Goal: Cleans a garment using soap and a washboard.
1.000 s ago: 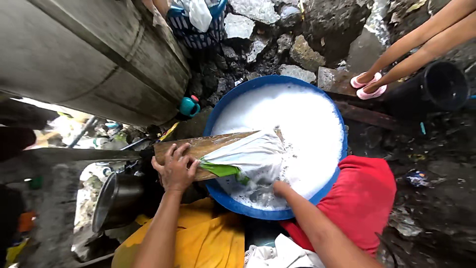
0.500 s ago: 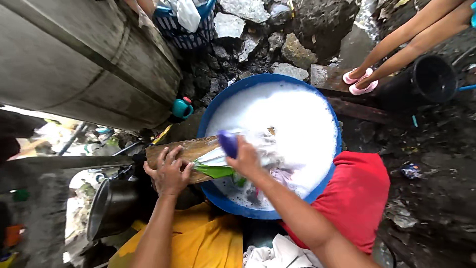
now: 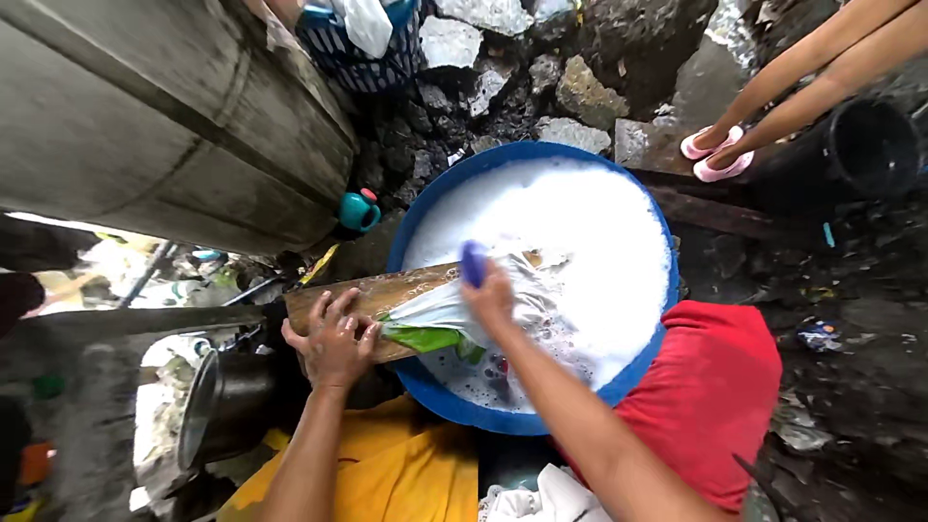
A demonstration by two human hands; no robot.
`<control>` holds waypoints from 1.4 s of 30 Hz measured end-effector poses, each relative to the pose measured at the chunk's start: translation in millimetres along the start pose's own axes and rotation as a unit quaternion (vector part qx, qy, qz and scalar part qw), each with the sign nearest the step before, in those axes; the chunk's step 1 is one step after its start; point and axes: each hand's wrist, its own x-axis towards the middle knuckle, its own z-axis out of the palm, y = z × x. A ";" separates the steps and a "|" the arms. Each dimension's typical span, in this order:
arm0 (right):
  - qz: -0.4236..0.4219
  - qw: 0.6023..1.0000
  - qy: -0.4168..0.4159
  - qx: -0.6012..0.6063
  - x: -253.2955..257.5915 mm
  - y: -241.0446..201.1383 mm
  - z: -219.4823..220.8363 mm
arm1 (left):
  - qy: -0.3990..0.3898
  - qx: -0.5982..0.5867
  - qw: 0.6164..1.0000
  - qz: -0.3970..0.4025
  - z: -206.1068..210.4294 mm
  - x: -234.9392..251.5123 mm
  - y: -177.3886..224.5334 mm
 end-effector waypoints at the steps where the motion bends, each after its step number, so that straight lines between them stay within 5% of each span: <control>1: -0.065 0.996 -0.057 -0.002 -31.4 -30.8 20.1 | -0.002 0.000 1.000 0.001 -1.1 -1.7 -0.5; 3: -0.179 0.973 -0.144 -0.034 -71.6 -55.7 42.9 | -0.002 -0.005 1.000 0.008 -1.0 -4.7 0.4; 5: -0.180 0.974 -0.132 -0.037 -59.5 -33.3 31.4 | -0.008 -0.003 1.000 0.008 -1.7 -3.6 -0.6; 10: 0.104 0.993 0.025 -0.039 32.5 84.2 -53.6 | -0.010 -0.004 1.000 -0.001 0.5 -4.6 -2.2; 13: 0.063 0.997 0.048 0.009 13.4 42.2 -23.9 | -0.012 -0.001 1.000 0.000 2.9 -3.3 -2.0; 16: -0.099 0.990 -0.099 -0.018 -63.1 -51.8 37.0 | -0.018 0.001 1.000 -0.006 0.4 -3.7 -3.6; 18: -0.195 0.970 -0.141 -0.045 -74.0 -55.1 49.2 | -0.018 0.004 1.000 -0.001 0.2 -4.7 -3.2; 20: -0.157 0.981 -0.109 -0.024 -40.0 -22.7 24.4 | -0.014 0.002 1.000 0.004 1.6 -2.6 -4.3; 25: 0.126 0.991 0.032 -0.015 52.1 61.7 -45.5 | -0.005 -0.006 1.000 0.003 4.0 -3.6 -4.6; 28: 0.020 0.999 0.022 0.013 14.2 -3.8 3.3 | 0.001 -0.004 1.000 0.003 3.7 -0.9 -4.5; 32: -0.203 0.969 -0.139 -0.028 -61.9 -65.6 47.2 | 0.008 -0.005 1.000 0.015 2.4 -5.4 -3.4; 34: -0.159 0.981 -0.112 -0.010 -30.7 -37.3 21.1 | 0.012 -0.007 1.000 0.026 4.0 -3.7 -5.8; 38: 0.079 0.997 0.018 -0.017 60.3 55.4 -42.2 | 0.009 -0.014 0.999 0.037 8.0 -4.6 -7.5; 40: 0.106 0.994 0.040 0.001 63.7 45.8 -34.4 | 0.015 -0.008 0.999 0.046 8.7 -4.4 -6.7; 42: 0.016 1.000 0.003 0.018 20.9 -9.4 2.7 | 0.019 0.000 0.999 0.050 9.2 -1.9 -5.7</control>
